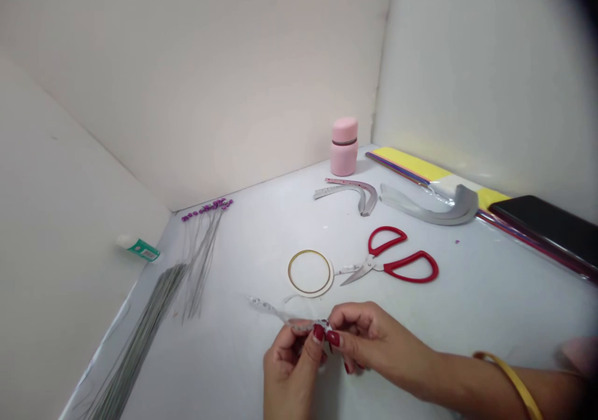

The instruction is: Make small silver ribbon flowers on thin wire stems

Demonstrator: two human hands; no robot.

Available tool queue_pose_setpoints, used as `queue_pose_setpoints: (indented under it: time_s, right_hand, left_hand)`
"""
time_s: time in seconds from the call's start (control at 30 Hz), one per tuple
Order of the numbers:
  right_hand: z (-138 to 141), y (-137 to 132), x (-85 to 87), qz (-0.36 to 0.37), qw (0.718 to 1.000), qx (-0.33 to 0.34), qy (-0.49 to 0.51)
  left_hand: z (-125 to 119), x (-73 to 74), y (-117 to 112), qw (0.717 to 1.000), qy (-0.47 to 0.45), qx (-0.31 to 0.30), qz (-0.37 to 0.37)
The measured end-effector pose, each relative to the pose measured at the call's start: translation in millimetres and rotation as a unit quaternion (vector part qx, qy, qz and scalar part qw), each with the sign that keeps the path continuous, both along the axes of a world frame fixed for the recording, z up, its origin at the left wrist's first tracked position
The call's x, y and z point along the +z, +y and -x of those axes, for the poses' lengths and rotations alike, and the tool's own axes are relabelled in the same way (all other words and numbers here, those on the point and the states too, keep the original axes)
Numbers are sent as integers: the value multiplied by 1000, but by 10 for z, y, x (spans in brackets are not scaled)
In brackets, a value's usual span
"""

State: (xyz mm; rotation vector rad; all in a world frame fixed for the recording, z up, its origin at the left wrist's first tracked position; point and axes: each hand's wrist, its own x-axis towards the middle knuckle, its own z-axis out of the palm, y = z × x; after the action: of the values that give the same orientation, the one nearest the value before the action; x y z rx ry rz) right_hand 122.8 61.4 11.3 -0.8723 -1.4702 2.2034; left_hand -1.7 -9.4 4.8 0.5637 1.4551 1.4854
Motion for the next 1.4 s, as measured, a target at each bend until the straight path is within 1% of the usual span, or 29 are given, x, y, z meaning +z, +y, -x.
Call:
queue_pose_setpoints:
  time_s: [0.13,0.3,0.4,0.47,0.53,0.63,0.7,0.77,0.9,0.97,1.07,1.13,1.2,1.23,1.3,1.33,1.4]
  right_hand:
    - [2,19,-28,-18,1000,-18,-1]
    - [0,31,-20,-26,1000,-11,12]
    - [-11,20,-5,-45,999,-17,10]
    - [-23,11,-6,-71,997,-18,5]
    - [-36,7,-14,-107,994,-15,-3]
    - [-48,14,-18,-161,987,-8,-15]
    - [-49,23,-7,-184,983,-5,-24]
    - [-48,32,11,-200,979,-5,-31]
    - [-57,39,30,-243,969,-3,-29]
    - [-67,39,29,-269,963,-1,-28]
    - [-73,42,26,-286,958,2,-33]
    - [-70,42,28,-284,958,-2,-38]
    - [-64,41,31,-280,959,-4,-51]
    - [-62,40,32,-278,959,-3,-59]
    - [-62,42,33,-276,959,0,-71]
    - [-64,46,33,-279,957,-6,-74]
    - [-73,61,34,-309,947,-40,-72]
  left_hand:
    - [22,7,-3,999,9,-38,27]
    - [13,11,-4,999,2,-34,26]
    - [7,1,-11,999,31,-11,16]
    - [9,-12,-22,996,91,23,-13]
    - [17,-21,-36,979,186,41,-67]
    - [42,-25,-52,932,327,12,-155]
    - [63,-29,-59,905,381,-13,-187]
    - [80,-40,-63,896,400,-24,-193]
    - [90,-63,-68,906,380,-28,-185]
    - [82,-59,-70,906,379,-30,-187]
    - [55,-40,-77,909,371,-28,-185]
    - [34,-27,-79,923,339,-29,-179]
    - [22,-15,-73,944,286,-32,-163]
    - [22,-9,-65,956,252,-33,-145]
    - [32,5,-45,981,172,-36,-81]
    - [40,14,-33,990,131,-33,-41]
    - [56,32,-14,997,65,-21,24]
